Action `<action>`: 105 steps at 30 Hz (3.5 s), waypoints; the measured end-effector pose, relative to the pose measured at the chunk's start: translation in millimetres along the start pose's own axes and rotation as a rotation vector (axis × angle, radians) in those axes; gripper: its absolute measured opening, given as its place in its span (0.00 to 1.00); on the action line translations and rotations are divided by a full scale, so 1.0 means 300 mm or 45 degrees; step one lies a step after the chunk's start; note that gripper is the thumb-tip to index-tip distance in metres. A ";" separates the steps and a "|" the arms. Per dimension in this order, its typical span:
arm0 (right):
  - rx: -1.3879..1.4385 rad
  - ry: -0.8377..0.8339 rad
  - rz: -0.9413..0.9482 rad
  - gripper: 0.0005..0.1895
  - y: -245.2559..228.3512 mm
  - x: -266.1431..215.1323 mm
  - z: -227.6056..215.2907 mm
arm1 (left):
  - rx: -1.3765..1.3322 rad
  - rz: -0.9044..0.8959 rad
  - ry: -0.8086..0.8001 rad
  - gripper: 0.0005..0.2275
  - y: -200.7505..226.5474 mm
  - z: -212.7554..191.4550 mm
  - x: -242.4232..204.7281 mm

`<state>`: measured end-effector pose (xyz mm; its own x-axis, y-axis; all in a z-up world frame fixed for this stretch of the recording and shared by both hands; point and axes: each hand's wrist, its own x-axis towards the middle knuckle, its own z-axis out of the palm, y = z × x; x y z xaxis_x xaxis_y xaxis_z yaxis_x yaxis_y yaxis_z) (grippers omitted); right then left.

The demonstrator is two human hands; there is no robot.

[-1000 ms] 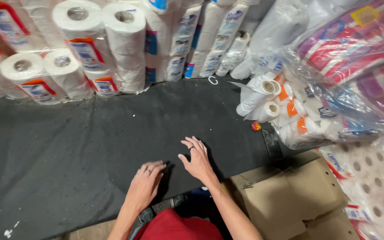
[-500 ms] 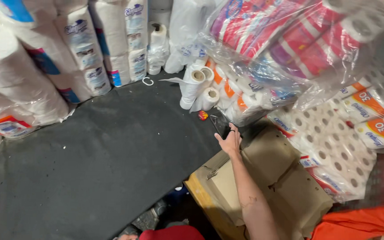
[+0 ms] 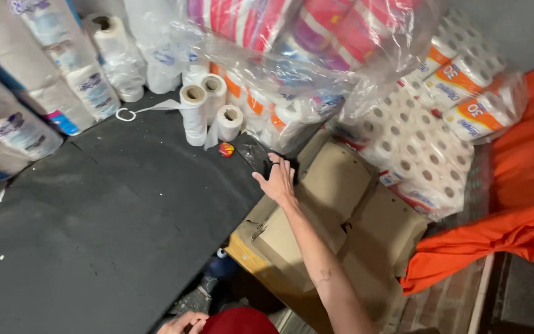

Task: The person repeatedly picks up flat cardboard box blanks from a stack and folds them into three-dimensional boxes by hand, tucking the tabs and securing the sides to complete each box.

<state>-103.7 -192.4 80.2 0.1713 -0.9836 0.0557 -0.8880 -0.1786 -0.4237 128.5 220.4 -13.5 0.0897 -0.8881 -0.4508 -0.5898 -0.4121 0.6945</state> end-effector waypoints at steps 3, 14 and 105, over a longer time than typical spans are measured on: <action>0.178 -0.045 -0.022 0.23 0.047 -0.250 -0.010 | -0.084 0.011 -0.355 0.09 0.222 -0.084 0.098; 0.296 -0.392 0.037 0.20 0.334 -0.867 0.060 | -0.272 -0.091 -0.893 0.17 0.424 0.327 0.507; -0.218 -0.717 -1.544 0.09 -1.006 -0.615 0.008 | 1.043 -0.007 0.949 0.15 0.098 -0.532 -0.147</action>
<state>133.7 43.0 195.5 0.9943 -0.0690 -0.0815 -0.0876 -0.9636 -0.2526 235.4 215.0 116.4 0.3923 -0.9003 0.1886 -0.9158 -0.4014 -0.0115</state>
